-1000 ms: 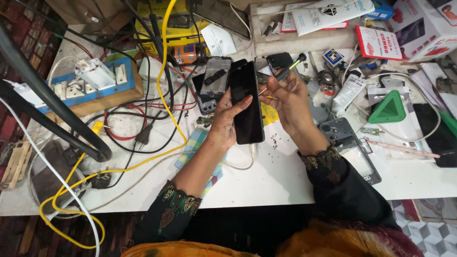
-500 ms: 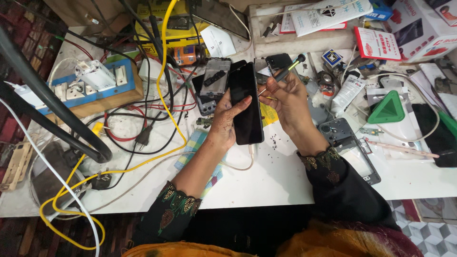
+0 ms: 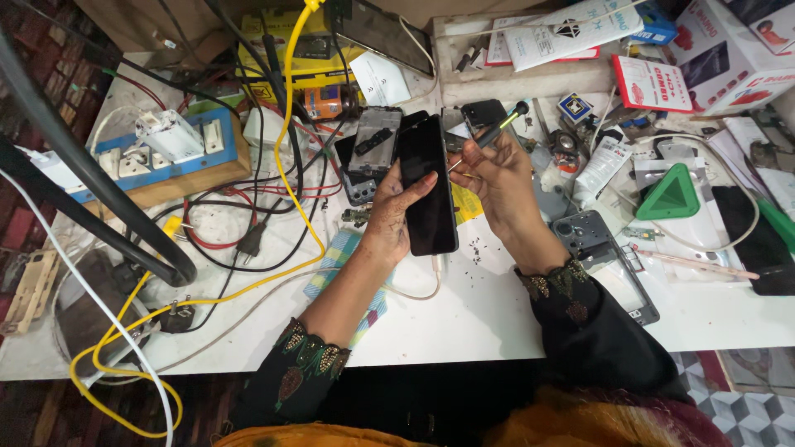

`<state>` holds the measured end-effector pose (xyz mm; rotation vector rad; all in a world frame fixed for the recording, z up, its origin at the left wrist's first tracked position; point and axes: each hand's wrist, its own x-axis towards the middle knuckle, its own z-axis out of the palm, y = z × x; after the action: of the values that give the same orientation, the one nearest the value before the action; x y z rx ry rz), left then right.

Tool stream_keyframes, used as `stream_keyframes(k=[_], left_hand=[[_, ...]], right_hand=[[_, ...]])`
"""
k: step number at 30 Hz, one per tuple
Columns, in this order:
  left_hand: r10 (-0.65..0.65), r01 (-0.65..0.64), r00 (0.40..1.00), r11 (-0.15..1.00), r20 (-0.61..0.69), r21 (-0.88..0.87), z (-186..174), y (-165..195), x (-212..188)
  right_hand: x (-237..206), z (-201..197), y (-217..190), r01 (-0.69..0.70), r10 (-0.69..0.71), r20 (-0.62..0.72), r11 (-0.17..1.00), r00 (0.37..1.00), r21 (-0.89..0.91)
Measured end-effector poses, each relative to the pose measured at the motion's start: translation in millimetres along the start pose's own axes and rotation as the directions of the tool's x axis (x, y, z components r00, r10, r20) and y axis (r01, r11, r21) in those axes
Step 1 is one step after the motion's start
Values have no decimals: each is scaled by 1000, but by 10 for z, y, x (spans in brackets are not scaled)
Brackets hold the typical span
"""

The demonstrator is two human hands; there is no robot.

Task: The person reassembles a disassembled smartphone on a cluttered workbench. They use a screwdriver to secure internal components, connect a charging cable, and verify the device powers on and charges.

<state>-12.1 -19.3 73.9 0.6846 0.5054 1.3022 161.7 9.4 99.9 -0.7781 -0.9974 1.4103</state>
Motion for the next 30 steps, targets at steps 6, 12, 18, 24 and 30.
stream_keyframes(k=[6,12,18,24,30], left_hand=[[11,-11,1000,1000,4,-9,-26,-22,22],[12,-12,1000,1000,2,-17,-48,-38,35],[22,-22,1000,1000,5,-10,-71,-53,64],[-3,3,1000,1000,-11,-7,-94,-61,74],[9,-9,1000,1000,4,-15,-85,-51,61]], right_hand=[[23,-23,42,18,-18,-4,1000,1000,13],[35,-22,62,6,-6,-6,1000,1000,23],[57,-33,98,5,-5,-12,1000,1000,27],[76,-50,115,1,0,-17,1000,1000,26],[78,-47,114,3,-3,-7,1000,1000,28]])
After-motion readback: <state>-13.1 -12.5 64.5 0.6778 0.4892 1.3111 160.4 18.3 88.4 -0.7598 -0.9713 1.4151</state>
